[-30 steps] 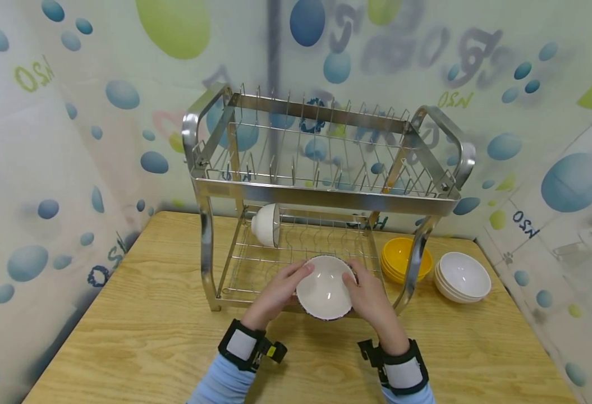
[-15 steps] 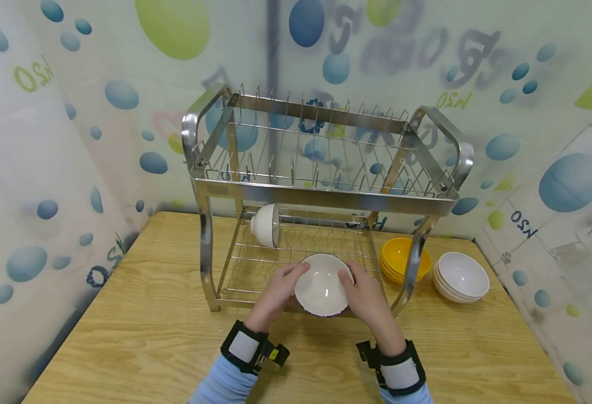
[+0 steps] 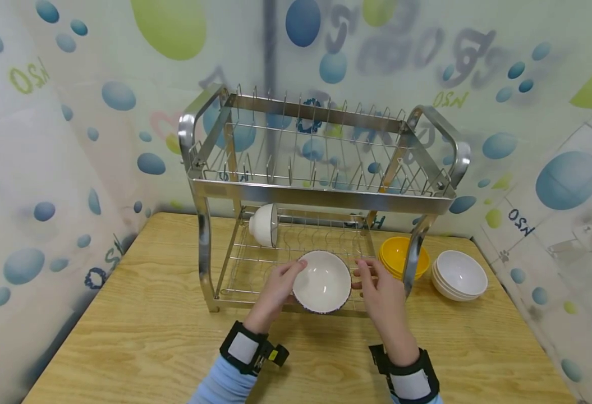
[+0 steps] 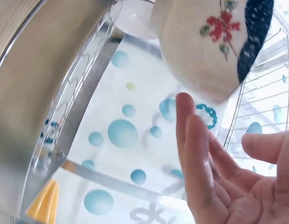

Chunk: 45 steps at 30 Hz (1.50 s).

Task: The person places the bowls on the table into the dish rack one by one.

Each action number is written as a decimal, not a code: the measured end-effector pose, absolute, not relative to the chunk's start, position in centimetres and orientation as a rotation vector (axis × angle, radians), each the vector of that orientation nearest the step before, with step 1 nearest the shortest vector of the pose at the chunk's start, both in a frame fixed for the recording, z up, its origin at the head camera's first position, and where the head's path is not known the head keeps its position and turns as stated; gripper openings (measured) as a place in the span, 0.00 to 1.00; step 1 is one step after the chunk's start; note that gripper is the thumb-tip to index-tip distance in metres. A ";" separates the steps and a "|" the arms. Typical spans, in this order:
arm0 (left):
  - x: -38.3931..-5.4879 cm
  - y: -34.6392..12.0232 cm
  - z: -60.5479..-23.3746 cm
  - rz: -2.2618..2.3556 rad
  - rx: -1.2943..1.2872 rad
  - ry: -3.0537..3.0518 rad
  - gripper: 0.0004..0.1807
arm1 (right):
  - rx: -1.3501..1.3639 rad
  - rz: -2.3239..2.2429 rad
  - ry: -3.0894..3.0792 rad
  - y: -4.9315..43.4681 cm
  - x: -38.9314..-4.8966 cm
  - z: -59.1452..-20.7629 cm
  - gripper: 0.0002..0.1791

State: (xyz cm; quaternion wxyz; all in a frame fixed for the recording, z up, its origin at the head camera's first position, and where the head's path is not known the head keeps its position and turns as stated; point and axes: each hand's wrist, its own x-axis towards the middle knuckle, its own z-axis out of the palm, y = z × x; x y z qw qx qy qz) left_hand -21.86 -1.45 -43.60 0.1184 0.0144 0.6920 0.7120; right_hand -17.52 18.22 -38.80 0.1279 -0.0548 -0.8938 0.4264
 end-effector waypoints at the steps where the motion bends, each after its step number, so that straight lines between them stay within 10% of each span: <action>1: -21.7 -1.5 -43.3 2.086 0.042 2.026 0.26 | -0.163 1.236 -2.595 18.4 -17.4 -38.7 0.22; 11: -19.8 -2.1 -39.6 2.110 0.000 2.077 0.23 | -0.198 1.164 -2.479 20.7 -16.5 -38.7 0.18; 45: -22.2 -5.5 -44.0 2.271 -0.172 2.024 0.25 | -0.441 0.752 -2.500 25.3 -15.1 -40.1 0.25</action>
